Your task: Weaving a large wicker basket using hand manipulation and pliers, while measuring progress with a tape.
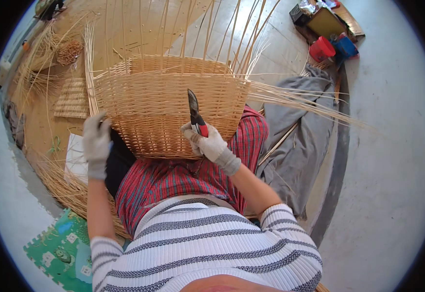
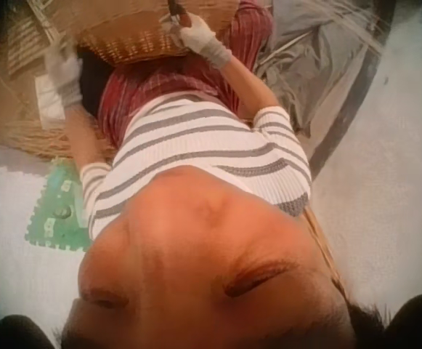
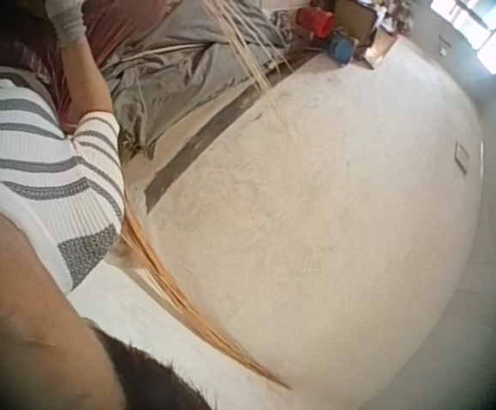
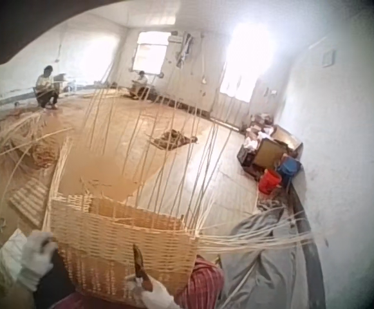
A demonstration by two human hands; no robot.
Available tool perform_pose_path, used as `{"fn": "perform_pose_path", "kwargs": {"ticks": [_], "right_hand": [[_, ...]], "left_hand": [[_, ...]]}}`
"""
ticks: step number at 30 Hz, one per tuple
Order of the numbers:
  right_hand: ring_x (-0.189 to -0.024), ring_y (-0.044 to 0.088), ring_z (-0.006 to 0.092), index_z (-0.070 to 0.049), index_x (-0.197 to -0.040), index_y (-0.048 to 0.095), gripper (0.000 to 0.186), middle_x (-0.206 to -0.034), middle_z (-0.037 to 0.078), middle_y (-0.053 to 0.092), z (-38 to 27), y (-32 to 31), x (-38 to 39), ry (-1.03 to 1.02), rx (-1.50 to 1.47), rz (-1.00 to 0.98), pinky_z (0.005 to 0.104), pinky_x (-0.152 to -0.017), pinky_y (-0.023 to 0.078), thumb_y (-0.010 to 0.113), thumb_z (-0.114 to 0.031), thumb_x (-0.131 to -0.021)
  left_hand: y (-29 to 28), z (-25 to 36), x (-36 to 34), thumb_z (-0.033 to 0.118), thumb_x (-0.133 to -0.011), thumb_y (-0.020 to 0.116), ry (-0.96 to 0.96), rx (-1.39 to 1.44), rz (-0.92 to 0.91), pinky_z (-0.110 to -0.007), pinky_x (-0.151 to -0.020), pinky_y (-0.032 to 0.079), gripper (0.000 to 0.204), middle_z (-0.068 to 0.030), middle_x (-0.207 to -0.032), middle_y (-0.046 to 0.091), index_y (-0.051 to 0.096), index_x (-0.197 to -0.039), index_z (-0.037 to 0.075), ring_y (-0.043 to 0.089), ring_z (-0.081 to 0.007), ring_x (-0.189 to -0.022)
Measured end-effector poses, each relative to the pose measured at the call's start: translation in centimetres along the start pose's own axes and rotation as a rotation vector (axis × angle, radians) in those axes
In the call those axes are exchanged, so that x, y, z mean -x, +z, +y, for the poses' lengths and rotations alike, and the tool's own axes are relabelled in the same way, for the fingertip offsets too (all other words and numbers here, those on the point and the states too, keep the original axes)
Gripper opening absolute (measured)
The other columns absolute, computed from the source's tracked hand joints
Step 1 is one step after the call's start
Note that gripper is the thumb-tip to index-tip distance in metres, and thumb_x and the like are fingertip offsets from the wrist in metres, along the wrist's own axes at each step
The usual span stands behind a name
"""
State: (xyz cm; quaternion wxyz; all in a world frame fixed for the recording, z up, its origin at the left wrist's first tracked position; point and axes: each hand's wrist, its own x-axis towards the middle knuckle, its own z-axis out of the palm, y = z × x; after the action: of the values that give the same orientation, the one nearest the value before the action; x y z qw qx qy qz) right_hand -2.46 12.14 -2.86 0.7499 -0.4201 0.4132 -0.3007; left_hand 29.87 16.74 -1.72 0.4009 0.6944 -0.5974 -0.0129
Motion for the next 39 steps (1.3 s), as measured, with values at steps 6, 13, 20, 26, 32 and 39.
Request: {"fn": "perform_pose_path", "kwargs": {"ticks": [6, 13, 20, 26, 32, 39], "right_hand": [[-0.045, 0.045, 0.01, -0.002, -0.113, 0.058, 0.024, -0.06, 0.0, 0.049, 2.7, 0.4, 2.2, -0.076, -0.003, 0.097, 0.0267, -0.041, 0.036, 0.061, -0.019, -0.096], [-0.051, 0.051, 0.0098, 0.0, -0.119, 0.057, 0.029, -0.066, 0.0, 0.055, 4.6, -2.3, 1.6, -0.16, -0.11, 0.252, 0.0259, -0.047, 0.041, 0.064, -0.016, -0.095], [-0.061, 0.059, 0.0126, -0.003, -0.122, 0.059, 0.028, -0.077, 0.002, 0.062, 6.6, -3.2, -2.0, -0.158, 0.086, 0.093, 0.0283, -0.055, 0.048, 0.059, -0.01, -0.095], [-0.073, 0.062, 0.0119, -0.008, -0.097, 0.061, 0.006, -0.085, 0.001, 0.064, 4.9, -4.2, 0.9, -0.037, -0.014, 0.067, 0.0279, -0.063, 0.05, 0.062, -0.008, -0.09], [-0.054, 0.055, 0.01, -0.002, -0.097, 0.065, 0.012, -0.067, 0.0, 0.059, 0.8, -12.3, -1.8, -0.488, -0.032, 0.721, 0.0263, -0.048, 0.043, 0.059, -0.013, -0.096], [-0.069, 0.065, 0.0179, -0.005, -0.123, 0.059, 0.043, -0.084, 0.008, 0.069, 9.3, -14.8, -6.1, -0.222, 0.073, 0.783, 0.0341, -0.062, 0.053, 0.073, -0.015, -0.083]], "left_hand": [[12.5, 7.9, -7.0, 0.017, -0.082, 0.073, 0.137, -0.108, -0.155, -0.042, -0.089, 0.052, 0.065, -0.0167, -0.145, 0.042, 0.048, -0.141, 0.022, 0.061, -0.0376, -0.109], [13.5, 8.3, -7.1, 0.025, -0.082, 0.076, 0.018, -0.075, -0.303, -0.041, -0.084, 0.054, 0.058, -0.0176, -0.144, 0.04, 0.053, -0.135, 0.02, 0.062, -0.0364, -0.109], [14.1, 11.1, 3.3, 0.034, -0.084, 0.077, -0.121, 1.057, -0.657, -0.031, -0.086, 0.05, 0.071, -0.0069, -0.133, 0.05, 0.044, -0.14, 0.004, 0.058, -0.0154, -0.105], [15.4, 11.9, 5.6, 0.03, -0.09, 0.072, -0.103, 1.215, -0.86, -0.027, -0.089, 0.048, 0.063, -0.0031, -0.117, 0.059, 0.044, -0.14, 0.003, 0.055, -0.011, -0.104], [18.5, 7.4, 6.0, 0.028, -0.099, 0.058, -0.054, 0.736, -0.866, -0.026, -0.063, 0.052, 0.027, -0.0033, -0.078, 0.065, 0.064, -0.101, 0.002, 0.063, -0.0126, -0.067], [23.8, 16.9, -0.1, 0.038, -0.102, 0.049, -0.709, 1.224, -0.758, -0.031, -0.049, 0.053, 0.037, -0.0053, -0.069, 0.061, 0.061, -0.094, 0.003, 0.058, -0.0151, -0.054]]}}
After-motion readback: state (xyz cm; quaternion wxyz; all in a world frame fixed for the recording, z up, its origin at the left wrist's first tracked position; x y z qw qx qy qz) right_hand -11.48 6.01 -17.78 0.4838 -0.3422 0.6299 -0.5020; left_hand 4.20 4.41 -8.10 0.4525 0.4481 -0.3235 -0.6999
